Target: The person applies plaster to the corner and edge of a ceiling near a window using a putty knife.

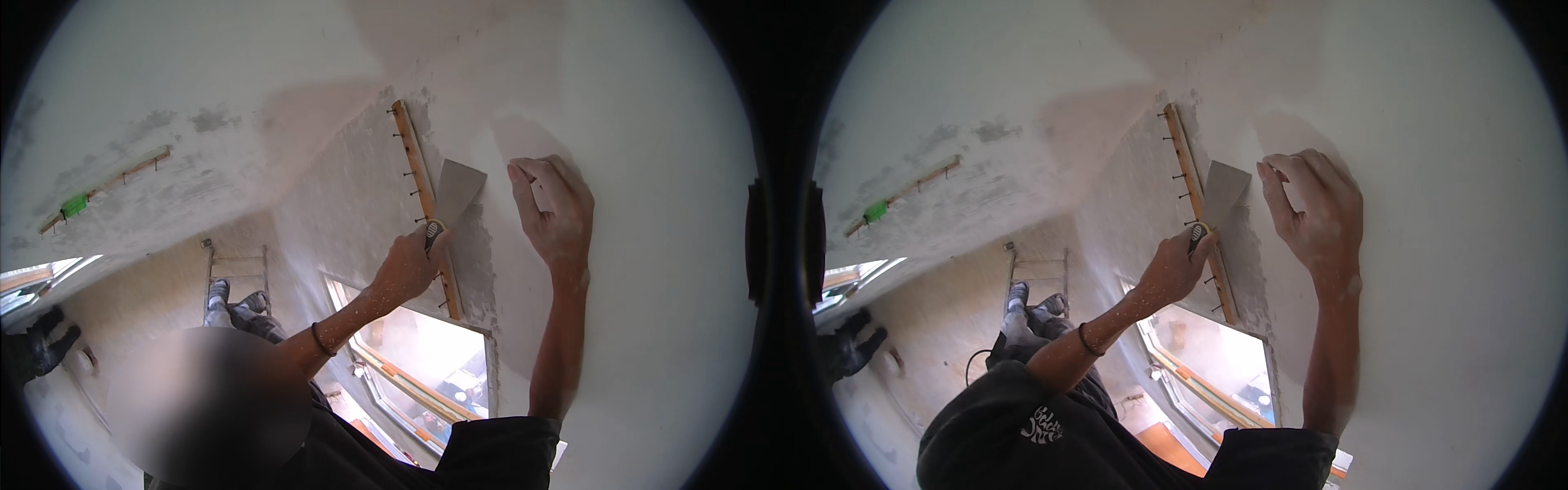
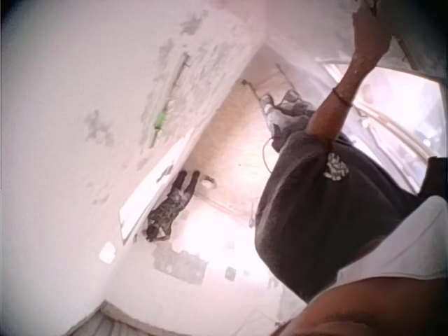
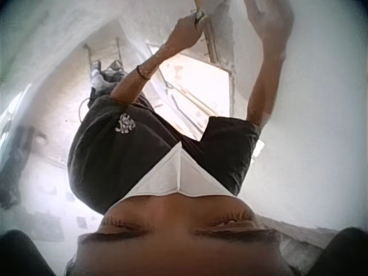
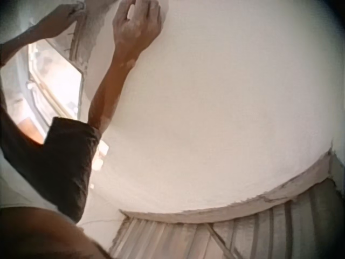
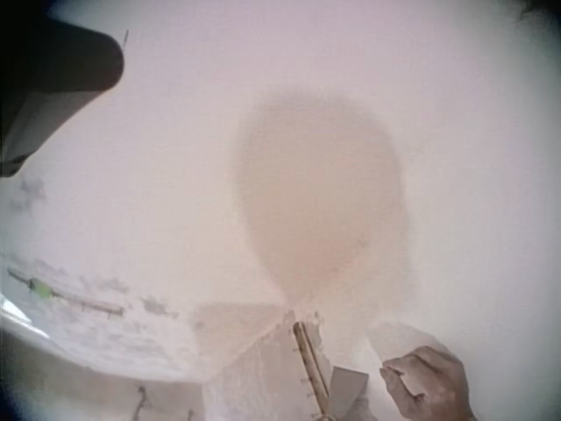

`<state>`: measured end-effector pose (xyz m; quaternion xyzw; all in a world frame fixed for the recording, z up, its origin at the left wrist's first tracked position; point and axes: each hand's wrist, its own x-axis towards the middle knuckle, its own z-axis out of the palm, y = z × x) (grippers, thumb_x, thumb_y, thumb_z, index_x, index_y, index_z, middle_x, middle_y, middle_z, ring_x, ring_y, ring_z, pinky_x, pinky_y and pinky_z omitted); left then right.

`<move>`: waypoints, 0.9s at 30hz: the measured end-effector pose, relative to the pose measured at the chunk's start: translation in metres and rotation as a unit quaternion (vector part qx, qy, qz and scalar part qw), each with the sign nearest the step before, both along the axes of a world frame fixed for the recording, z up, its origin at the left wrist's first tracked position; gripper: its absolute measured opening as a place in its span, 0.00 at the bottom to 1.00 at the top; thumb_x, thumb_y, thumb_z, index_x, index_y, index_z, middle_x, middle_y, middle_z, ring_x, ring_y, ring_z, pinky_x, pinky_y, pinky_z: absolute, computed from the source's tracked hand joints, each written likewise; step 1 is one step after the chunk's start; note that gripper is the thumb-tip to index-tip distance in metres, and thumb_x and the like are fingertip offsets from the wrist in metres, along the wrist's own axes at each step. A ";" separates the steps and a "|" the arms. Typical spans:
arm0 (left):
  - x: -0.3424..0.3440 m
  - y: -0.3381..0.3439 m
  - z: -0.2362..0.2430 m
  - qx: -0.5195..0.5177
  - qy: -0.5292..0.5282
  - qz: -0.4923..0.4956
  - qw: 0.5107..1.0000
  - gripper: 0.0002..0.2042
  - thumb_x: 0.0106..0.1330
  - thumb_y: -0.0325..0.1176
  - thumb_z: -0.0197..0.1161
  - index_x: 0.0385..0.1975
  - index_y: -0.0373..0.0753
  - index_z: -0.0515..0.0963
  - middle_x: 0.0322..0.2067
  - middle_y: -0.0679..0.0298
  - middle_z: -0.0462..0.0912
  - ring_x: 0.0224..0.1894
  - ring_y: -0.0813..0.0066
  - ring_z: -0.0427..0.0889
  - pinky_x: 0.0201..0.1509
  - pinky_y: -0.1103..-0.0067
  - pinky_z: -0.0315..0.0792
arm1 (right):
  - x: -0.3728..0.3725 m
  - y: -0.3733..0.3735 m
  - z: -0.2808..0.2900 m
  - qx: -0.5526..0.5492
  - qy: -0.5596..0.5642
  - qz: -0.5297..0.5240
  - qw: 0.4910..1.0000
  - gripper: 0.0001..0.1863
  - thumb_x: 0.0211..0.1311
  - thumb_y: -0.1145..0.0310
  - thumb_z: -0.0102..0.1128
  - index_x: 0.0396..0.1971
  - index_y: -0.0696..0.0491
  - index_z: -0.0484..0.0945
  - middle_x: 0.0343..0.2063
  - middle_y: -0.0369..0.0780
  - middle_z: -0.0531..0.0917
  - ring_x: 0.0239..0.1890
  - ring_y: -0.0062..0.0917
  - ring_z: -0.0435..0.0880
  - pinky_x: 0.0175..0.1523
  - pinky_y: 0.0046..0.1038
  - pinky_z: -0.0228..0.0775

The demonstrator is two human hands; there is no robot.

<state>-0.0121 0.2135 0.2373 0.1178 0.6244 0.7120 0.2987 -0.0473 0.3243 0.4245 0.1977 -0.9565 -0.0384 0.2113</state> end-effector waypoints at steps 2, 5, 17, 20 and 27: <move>0.018 -0.003 -0.005 -0.006 0.024 -0.004 1.000 0.22 0.74 0.44 0.50 0.33 0.26 0.73 0.18 0.48 0.77 0.19 0.62 0.76 0.26 0.67 0.70 | 0.001 0.001 0.000 0.002 -0.004 -0.001 1.000 0.04 0.54 0.74 0.67 0.27 0.55 0.80 0.22 0.36 0.81 0.25 0.24 0.80 0.30 0.25 0.71; 0.019 -0.004 -0.005 -0.027 0.025 -0.044 0.998 0.23 0.74 0.45 0.48 0.33 0.25 0.73 0.18 0.46 0.78 0.21 0.56 0.82 0.26 0.66 0.73 | 0.002 0.002 0.000 0.003 -0.003 -0.010 1.000 0.05 0.53 0.74 0.68 0.27 0.55 0.80 0.22 0.36 0.81 0.24 0.24 0.80 0.29 0.25 0.70; -0.018 0.000 0.002 -0.014 0.032 0.026 0.999 0.22 0.74 0.45 0.48 0.32 0.26 0.73 0.19 0.51 0.78 0.22 0.71 0.76 0.29 0.68 0.69 | 0.003 -0.001 -0.003 0.035 0.003 -0.016 0.999 0.04 0.53 0.72 0.68 0.28 0.53 0.80 0.23 0.34 0.81 0.26 0.23 0.80 0.33 0.26 0.72; 0.005 0.007 -0.009 -0.006 0.038 0.038 0.999 0.21 0.74 0.44 0.48 0.32 0.26 0.73 0.19 0.47 0.77 0.22 0.65 0.78 0.28 0.67 0.69 | -0.002 -0.004 -0.002 0.032 0.003 -0.014 0.999 0.04 0.53 0.72 0.68 0.28 0.52 0.80 0.23 0.33 0.81 0.26 0.23 0.80 0.33 0.26 0.72; -0.002 -0.005 0.001 -0.001 0.009 -0.021 1.000 0.21 0.75 0.43 0.48 0.35 0.25 0.73 0.19 0.47 0.76 0.21 0.66 0.77 0.29 0.69 0.70 | 0.003 0.001 -0.002 0.042 0.001 -0.025 0.999 0.04 0.53 0.72 0.68 0.28 0.53 0.80 0.24 0.34 0.82 0.26 0.23 0.80 0.32 0.26 0.72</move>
